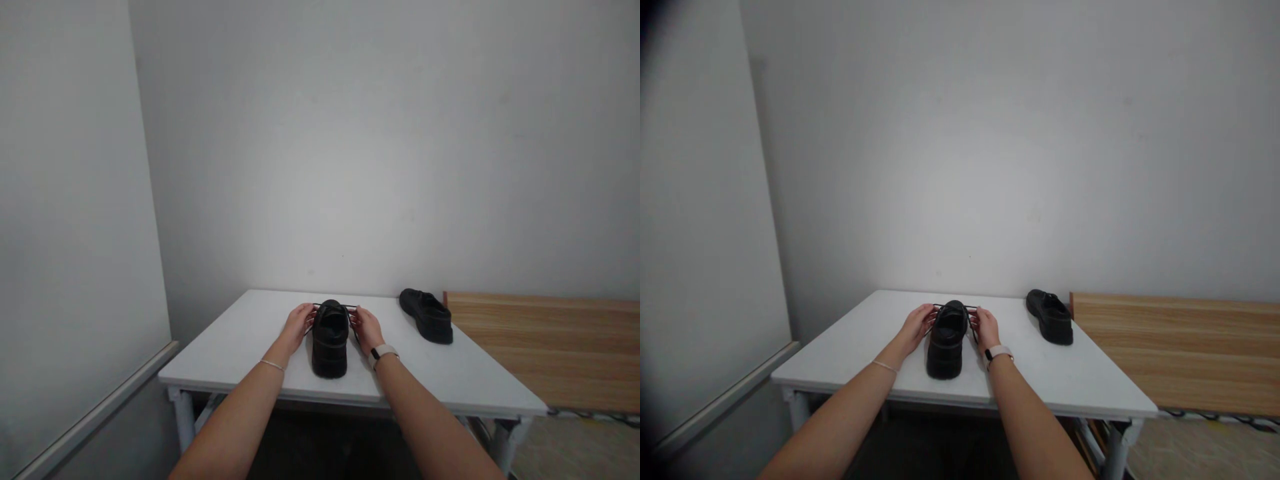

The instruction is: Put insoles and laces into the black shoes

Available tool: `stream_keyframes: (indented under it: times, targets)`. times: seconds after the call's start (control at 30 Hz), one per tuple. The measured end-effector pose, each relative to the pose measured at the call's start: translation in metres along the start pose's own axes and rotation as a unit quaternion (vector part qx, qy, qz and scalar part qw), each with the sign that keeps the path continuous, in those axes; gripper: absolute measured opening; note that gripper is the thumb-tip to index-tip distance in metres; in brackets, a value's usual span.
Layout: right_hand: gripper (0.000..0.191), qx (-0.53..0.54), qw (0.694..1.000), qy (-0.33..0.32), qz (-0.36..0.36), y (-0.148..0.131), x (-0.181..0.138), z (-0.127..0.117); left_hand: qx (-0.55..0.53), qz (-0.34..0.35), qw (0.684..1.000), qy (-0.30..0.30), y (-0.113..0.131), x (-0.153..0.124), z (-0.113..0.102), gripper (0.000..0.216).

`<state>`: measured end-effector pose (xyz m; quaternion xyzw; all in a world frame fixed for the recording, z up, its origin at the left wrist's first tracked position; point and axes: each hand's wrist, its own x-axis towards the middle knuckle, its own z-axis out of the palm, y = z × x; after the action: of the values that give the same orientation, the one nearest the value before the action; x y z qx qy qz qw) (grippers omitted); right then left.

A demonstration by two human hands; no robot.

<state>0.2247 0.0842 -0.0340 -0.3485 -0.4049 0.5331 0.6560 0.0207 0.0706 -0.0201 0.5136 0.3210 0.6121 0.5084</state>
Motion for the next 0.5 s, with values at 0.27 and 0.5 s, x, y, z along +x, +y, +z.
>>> stream_keyframes:
  times: [0.27,0.5]
  targets:
    - [0.025,0.008,1.000,-0.002,-0.007,-0.004,-0.005,0.000,0.009,-0.002,1.000,0.002,0.001,-0.001,0.000,0.024]
    - [0.020,-0.006,0.998,-0.055,0.008,-0.007,-0.014,0.007,0.036,-0.009,0.999,-0.008,0.000,-0.003,0.001,0.022]
